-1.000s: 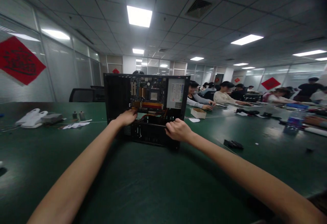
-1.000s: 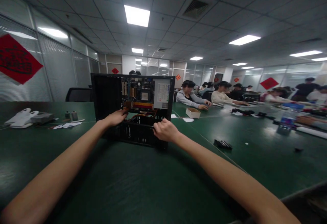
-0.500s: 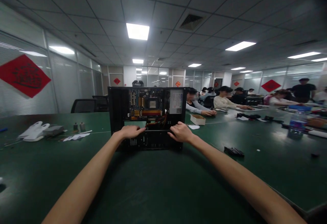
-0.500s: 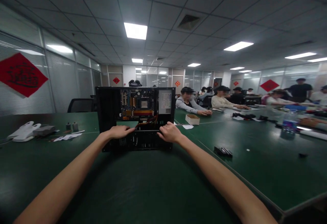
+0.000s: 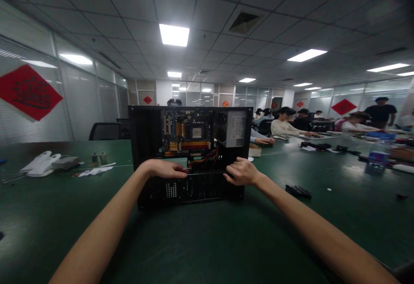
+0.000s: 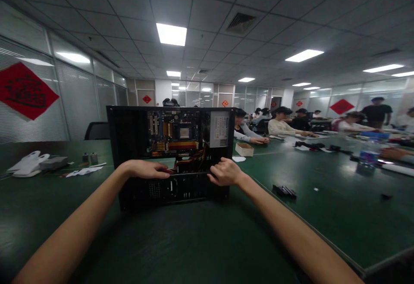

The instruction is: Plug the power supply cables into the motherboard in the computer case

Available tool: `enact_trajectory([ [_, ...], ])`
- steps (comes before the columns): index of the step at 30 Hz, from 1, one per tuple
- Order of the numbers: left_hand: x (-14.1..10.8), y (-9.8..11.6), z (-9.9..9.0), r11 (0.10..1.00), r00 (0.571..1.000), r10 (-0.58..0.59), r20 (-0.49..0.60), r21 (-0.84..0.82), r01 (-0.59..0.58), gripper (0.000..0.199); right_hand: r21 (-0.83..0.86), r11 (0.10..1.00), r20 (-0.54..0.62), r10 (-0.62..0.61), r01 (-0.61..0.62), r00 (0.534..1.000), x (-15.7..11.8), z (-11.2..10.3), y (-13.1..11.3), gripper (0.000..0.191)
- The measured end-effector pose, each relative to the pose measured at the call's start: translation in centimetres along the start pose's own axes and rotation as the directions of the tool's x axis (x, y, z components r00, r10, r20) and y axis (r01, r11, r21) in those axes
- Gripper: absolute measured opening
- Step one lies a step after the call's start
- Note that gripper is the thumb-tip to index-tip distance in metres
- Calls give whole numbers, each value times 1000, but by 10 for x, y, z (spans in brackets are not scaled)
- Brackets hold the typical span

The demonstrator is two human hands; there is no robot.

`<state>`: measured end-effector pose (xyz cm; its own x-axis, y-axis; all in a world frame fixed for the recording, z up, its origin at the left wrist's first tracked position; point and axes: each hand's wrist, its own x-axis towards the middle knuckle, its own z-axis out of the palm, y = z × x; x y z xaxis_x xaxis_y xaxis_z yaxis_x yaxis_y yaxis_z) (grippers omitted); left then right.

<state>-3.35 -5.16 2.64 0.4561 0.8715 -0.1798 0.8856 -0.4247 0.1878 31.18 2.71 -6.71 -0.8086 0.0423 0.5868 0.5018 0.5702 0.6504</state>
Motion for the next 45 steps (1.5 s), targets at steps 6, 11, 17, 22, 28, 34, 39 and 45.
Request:
enact_trajectory([
  [6,-15,29,-21,999,987,-41,-154,-12,40,49,14,990,280,133,-143,951,16,-19,-2,49],
  [11,-23,48,-25,993,938,100,-332,99,-71,33,356,875,198,273,-329,941,64,-56,-19,37],
  [17,-53,78,-37,960,871,166,-463,278,-35,17,736,598,255,189,-317,948,135,-96,-41,29],
  [22,-67,87,-49,971,838,182,-515,230,-69,23,849,354,364,145,-392,920,163,-107,-16,38],
  [28,-64,83,-45,943,746,316,-586,277,-182,41,864,170,458,129,-474,880,148,-116,10,44],
  [34,-64,91,-44,912,716,400,-573,322,-252,44,854,180,486,56,-487,872,133,-135,10,33],
  [39,-66,95,-43,897,674,439,-594,339,-285,48,865,187,455,97,-465,885,138,-143,4,29],
  [45,-62,87,-41,907,672,415,-613,340,-251,68,867,192,427,191,-460,884,139,-143,3,31],
])
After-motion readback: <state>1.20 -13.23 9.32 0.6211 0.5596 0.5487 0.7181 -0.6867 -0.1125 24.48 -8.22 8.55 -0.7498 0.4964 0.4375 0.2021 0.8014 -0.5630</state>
